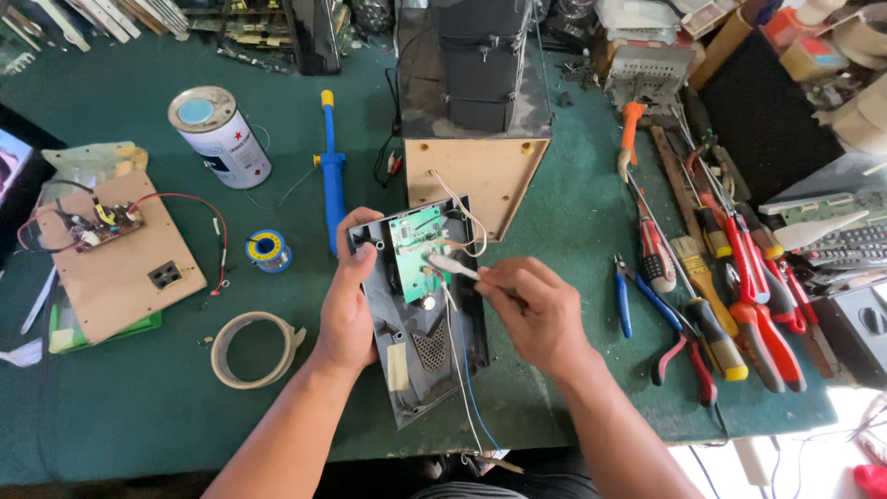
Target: The person applies a substance from a can onto a circuit board inside a black casing, then uses a pen-like tool to manipulate the board. They connect wires between the board and a separate wooden board with electronics, then place the casing into a larger wooden enclosure.
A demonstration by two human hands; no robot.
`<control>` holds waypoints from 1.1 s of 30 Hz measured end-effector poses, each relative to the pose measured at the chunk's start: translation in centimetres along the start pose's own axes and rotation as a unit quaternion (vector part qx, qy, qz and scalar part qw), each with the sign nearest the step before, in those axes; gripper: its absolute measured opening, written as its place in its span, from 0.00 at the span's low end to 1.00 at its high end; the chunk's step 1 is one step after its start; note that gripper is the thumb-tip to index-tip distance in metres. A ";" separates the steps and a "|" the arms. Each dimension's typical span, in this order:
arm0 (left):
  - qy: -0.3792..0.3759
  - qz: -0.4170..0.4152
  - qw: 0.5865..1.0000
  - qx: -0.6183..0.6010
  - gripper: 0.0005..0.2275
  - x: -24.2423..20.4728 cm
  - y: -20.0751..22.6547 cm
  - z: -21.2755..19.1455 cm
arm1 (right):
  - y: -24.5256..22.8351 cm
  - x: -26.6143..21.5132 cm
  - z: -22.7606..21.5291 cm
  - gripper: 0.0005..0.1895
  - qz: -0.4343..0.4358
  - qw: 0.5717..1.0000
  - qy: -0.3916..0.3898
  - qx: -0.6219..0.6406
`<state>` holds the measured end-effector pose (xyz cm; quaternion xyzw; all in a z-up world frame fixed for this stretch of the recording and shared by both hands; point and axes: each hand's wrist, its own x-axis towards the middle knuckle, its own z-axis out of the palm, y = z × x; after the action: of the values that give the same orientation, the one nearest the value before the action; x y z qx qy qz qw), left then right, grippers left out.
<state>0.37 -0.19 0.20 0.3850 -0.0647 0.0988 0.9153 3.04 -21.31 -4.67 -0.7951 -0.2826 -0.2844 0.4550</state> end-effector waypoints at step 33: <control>-0.016 0.013 1.000 -0.016 0.20 0.4 -0.5 -0.9 | -0.3 1.2 -0.4 0.06 -0.020 1.000 -0.001 0.000</control>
<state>0.89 0.15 -0.69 0.3711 -0.0860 0.1034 0.9188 3.58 -21.30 -3.53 -0.7893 -0.2989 -0.2928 0.4493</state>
